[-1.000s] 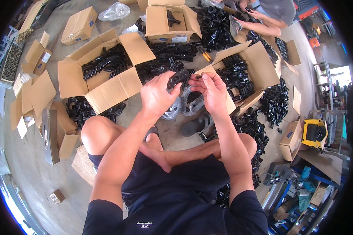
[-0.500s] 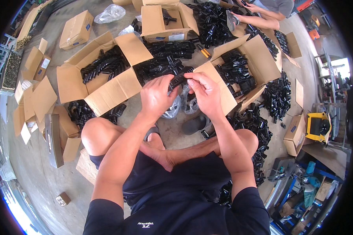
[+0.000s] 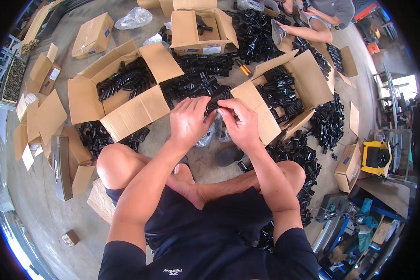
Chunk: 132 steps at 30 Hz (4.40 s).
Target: The person picks up black plastic components from various cardboard boxes on the floor, fits them together, and places the assembled items into a different box.
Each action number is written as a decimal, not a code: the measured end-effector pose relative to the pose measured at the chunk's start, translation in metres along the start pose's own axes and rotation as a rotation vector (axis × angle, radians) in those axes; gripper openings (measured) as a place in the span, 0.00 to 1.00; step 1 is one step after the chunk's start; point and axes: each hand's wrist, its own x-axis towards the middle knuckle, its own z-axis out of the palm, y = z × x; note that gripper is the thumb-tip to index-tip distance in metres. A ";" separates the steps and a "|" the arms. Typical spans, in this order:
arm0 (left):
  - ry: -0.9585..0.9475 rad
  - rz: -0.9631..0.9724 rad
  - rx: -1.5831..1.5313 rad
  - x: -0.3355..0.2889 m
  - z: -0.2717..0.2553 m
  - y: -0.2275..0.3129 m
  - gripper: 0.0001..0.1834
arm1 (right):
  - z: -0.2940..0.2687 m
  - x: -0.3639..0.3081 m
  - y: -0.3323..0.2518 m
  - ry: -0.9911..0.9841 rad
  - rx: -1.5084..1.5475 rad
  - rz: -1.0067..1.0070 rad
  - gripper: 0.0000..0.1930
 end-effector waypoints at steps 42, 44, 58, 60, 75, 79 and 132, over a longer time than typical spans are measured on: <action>-0.215 -0.635 -0.992 0.005 -0.011 0.016 0.16 | -0.010 -0.002 0.023 -0.076 0.772 0.517 0.17; -0.251 -0.668 -0.957 0.006 -0.012 0.013 0.15 | -0.009 0.000 0.021 -0.086 0.727 0.529 0.16; 0.000 -0.898 -1.115 0.010 0.001 -0.001 0.10 | 0.005 -0.017 0.229 -0.632 -0.953 0.371 0.15; 0.008 -0.918 -1.081 0.010 -0.002 -0.003 0.10 | 0.030 -0.040 0.241 -0.578 -0.968 0.444 0.13; -0.118 -0.961 -0.964 0.002 0.020 0.002 0.08 | 0.075 -0.101 0.277 -0.726 -1.124 0.190 0.15; -0.088 -0.929 -0.903 -0.002 0.020 -0.002 0.10 | 0.088 -0.104 0.271 -0.641 -1.084 0.086 0.13; 0.067 -0.692 -1.007 0.001 0.003 0.037 0.09 | 0.002 -0.009 0.005 0.233 0.899 0.725 0.06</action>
